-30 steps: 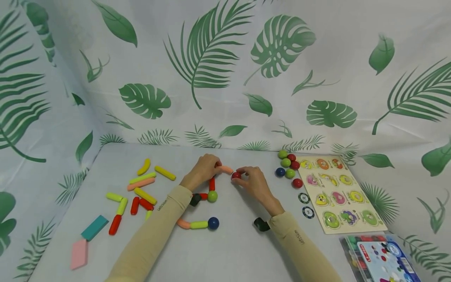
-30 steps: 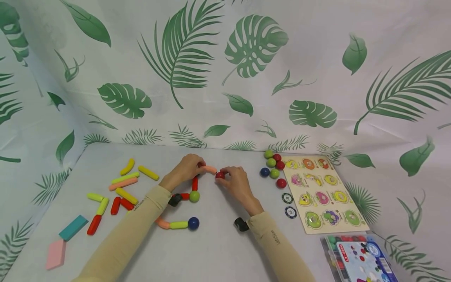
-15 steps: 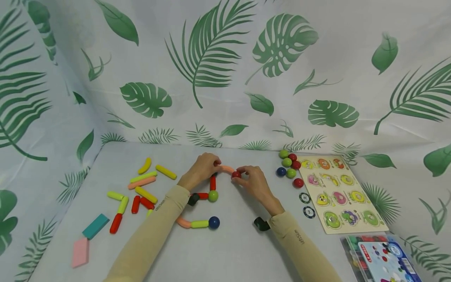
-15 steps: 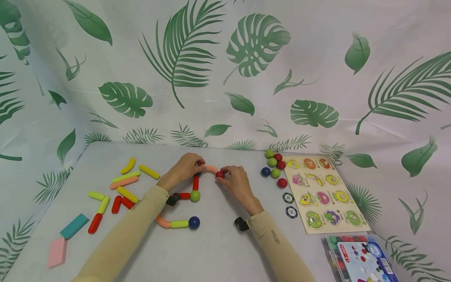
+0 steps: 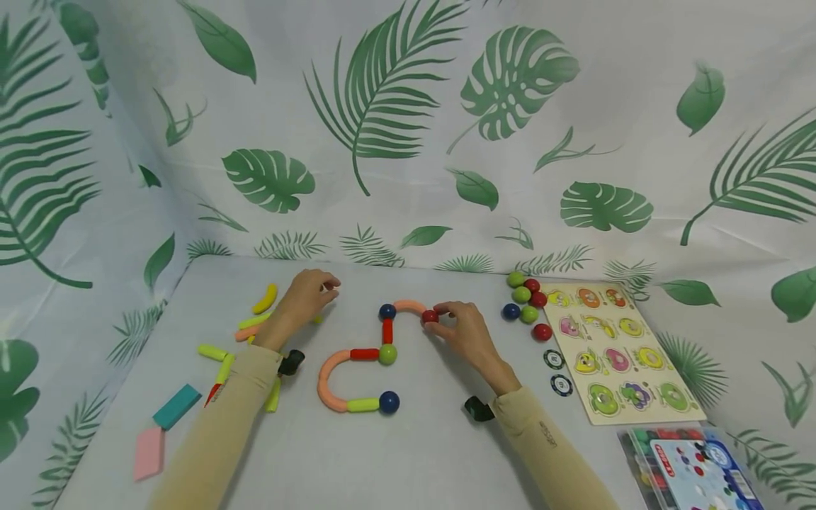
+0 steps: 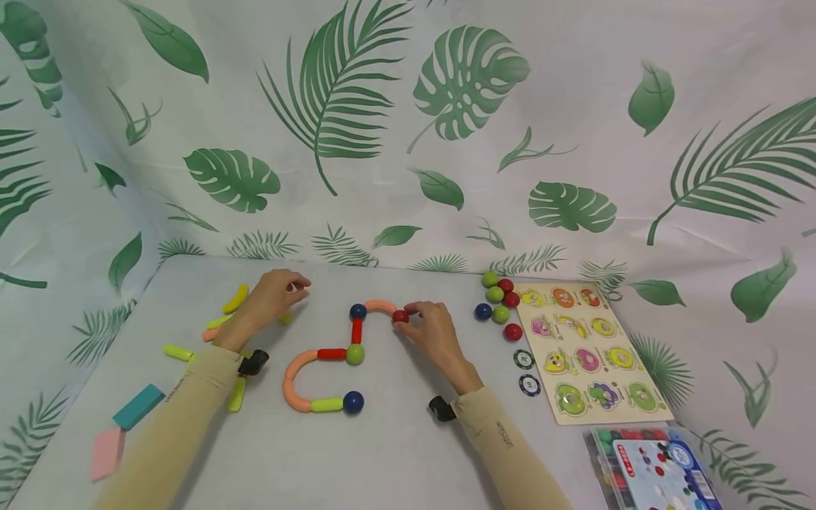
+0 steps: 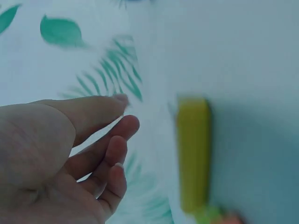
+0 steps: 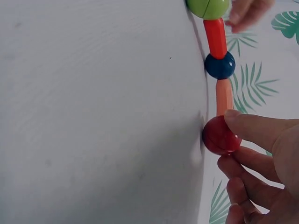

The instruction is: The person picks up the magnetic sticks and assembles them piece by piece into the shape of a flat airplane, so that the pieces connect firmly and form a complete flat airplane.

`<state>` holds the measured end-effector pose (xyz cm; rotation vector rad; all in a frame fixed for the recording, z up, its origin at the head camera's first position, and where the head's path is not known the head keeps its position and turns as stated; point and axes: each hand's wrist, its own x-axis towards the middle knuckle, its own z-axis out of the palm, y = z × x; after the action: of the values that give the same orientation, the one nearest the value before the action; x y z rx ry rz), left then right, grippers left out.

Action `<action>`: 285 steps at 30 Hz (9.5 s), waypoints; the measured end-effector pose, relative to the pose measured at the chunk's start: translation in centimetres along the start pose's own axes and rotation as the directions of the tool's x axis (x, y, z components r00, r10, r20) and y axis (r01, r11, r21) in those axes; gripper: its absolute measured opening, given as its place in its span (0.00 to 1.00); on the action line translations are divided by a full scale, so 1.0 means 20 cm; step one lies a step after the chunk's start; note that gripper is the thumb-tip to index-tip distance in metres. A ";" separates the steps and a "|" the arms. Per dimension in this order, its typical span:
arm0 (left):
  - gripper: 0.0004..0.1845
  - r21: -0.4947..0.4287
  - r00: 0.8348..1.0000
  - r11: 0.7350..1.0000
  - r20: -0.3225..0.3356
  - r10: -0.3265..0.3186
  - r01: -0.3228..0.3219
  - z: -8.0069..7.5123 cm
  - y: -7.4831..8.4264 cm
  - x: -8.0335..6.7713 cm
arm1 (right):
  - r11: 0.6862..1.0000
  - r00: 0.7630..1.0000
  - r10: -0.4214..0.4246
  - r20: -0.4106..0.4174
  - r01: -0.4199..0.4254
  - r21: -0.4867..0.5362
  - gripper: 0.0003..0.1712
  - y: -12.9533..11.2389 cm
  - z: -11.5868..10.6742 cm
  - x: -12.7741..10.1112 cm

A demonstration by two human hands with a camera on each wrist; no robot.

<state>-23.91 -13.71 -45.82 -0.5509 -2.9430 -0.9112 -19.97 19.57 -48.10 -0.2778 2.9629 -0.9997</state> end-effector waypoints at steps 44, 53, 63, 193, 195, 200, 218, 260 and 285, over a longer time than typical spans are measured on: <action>0.12 0.064 0.955 0.969 0.198 0.222 -0.239 0.19 0.42 0.00 | 0.998 0.999 0.029 -0.044 -0.027 0.051 0.20 0.19 -0.09 -0.14; 0.09 0.037 0.885 0.922 0.299 0.358 -0.385 0.41 0.64 0.05 | 0.999 0.997 0.038 -0.072 -0.035 0.037 0.18 0.22 -0.12 -0.18; 0.12 0.078 0.882 0.947 0.395 0.257 -0.311 0.48 0.68 0.03 | 0.997 0.996 0.050 -0.072 -0.045 0.064 0.18 0.24 -0.13 -0.19; 0.13 -0.117 0.916 0.938 0.207 0.345 -0.327 0.33 0.55 -0.08 | 0.972 0.952 0.212 -0.220 -0.229 -0.054 0.24 0.37 -0.31 -0.37; 0.12 -0.119 0.910 0.934 0.215 0.356 -0.337 0.35 0.57 -0.07 | 0.980 0.961 0.181 -0.209 -0.195 -0.044 0.24 0.34 -0.27 -0.39; 0.15 -0.156 0.894 0.932 0.267 0.359 -0.328 0.40 0.60 -0.03 | 0.988 0.976 0.152 -0.159 -0.156 -0.015 0.23 0.25 -0.18 -0.41; 0.18 -0.126 0.874 0.957 0.389 0.291 -0.263 0.45 0.63 -0.02 | 0.993 0.995 0.083 -0.061 -0.077 0.092 0.20 0.03 -0.03 -0.50; 0.18 -0.115 0.935 0.963 0.234 0.266 -0.246 0.22 0.34 -0.50 | 0.995 0.994 0.076 -0.078 -0.071 0.070 0.23 -0.03 0.01 -0.47; 0.12 -0.105 0.918 0.966 0.302 0.256 -0.234 0.16 0.23 -0.57 | 0.996 0.994 0.080 -0.070 -0.077 0.043 0.22 -0.09 0.11 -0.37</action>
<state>-11.47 -12.18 -47.32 -1.1402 -3.0152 -0.9752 -12.22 18.08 -49.05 -0.1273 2.9864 -1.0806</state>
